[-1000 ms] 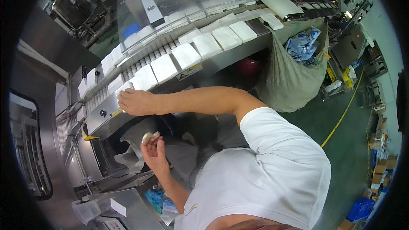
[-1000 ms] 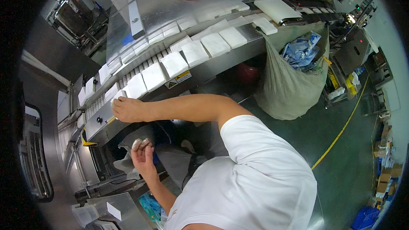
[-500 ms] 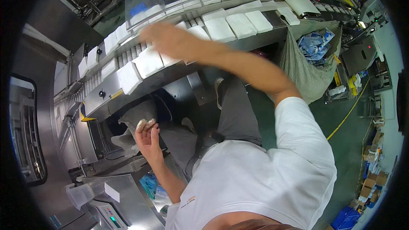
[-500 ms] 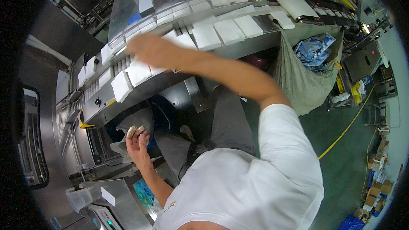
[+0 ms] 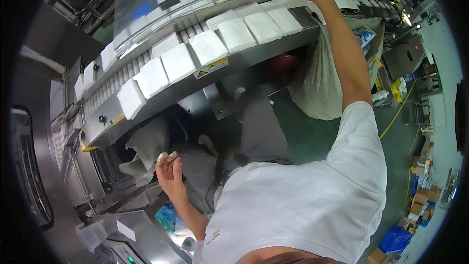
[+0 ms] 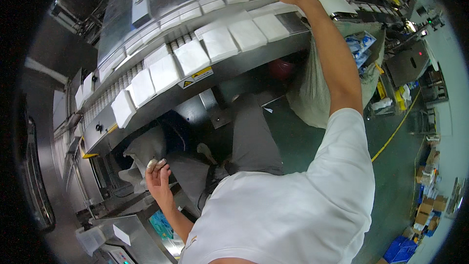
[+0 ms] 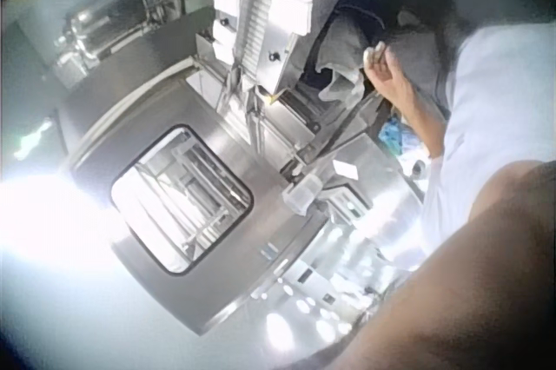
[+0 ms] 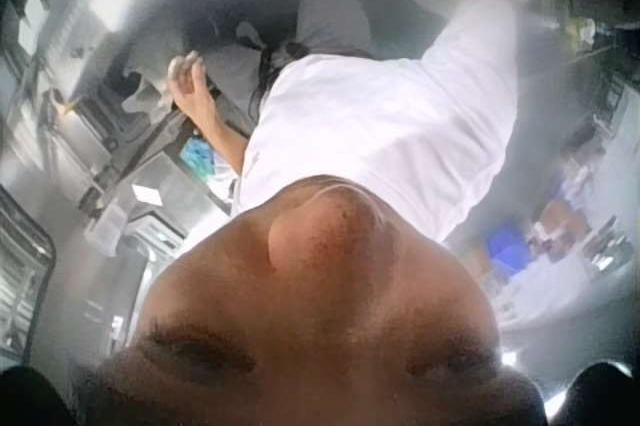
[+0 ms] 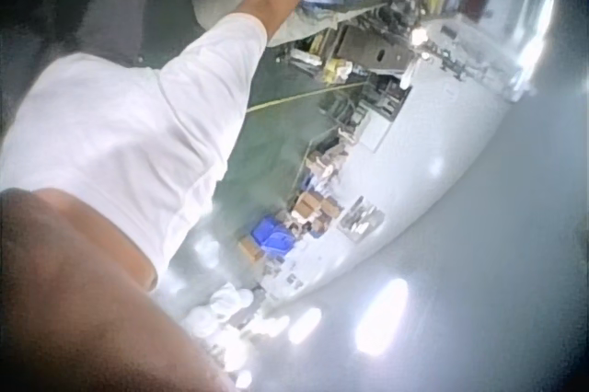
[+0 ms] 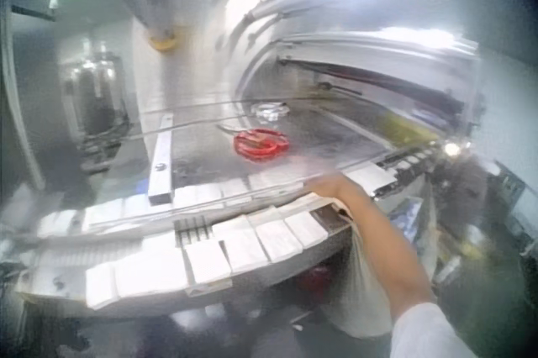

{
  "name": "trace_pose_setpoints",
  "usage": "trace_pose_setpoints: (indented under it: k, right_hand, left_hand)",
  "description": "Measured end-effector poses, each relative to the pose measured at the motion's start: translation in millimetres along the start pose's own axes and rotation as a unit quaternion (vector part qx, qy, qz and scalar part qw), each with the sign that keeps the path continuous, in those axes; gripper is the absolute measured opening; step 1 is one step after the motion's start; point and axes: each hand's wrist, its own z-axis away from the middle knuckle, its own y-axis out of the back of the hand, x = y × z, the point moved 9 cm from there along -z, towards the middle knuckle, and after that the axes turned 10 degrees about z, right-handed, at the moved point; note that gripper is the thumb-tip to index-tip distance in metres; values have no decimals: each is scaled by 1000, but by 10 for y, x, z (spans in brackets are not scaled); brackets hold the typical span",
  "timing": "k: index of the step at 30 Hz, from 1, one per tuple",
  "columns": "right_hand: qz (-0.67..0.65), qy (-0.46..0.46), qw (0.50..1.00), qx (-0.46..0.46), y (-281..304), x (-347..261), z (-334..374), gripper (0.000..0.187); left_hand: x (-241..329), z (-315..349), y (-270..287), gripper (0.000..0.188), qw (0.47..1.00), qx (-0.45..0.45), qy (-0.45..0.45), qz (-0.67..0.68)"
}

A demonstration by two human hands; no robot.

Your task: The person uses scissors to cut open blue plastic packets, extracts white rectangular blocks, and places them onto a moving industrial conveyor belt.

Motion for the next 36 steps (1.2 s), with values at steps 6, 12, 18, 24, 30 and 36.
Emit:
trace_pose_setpoints:
  k: [6, 12, 18, 24, 30, 36]
  right_hand:
    - [-140, 268, 936, 182, -21, -91, 785, 70]
    - [-91, 248, 949, 174, -486, -517, 1351, 75]
    - [-66, 259, 932, 244, -606, -425, 1433, 63]
    - [17, 184, 940, 287, -500, -143, 1493, 65]
    - [-24, 150, 948, 281, -635, 78, 1470, 63]
    - [-69, 173, 958, 217, -398, -262, 1604, 71]
  left_hand:
    - [-78, -44, -251, 43, 999, -42, 20, -10]
    - [-199, -103, -443, 43, 995, -89, 32, -21]
    - [-140, -111, -642, 42, 993, -108, 9, -46]
    - [-212, -97, -688, 41, 992, -117, 27, -41]
    - [-240, -105, -795, 44, 991, -126, 41, -10]
    - [-294, -62, -777, 43, 990, -132, 42, -32]
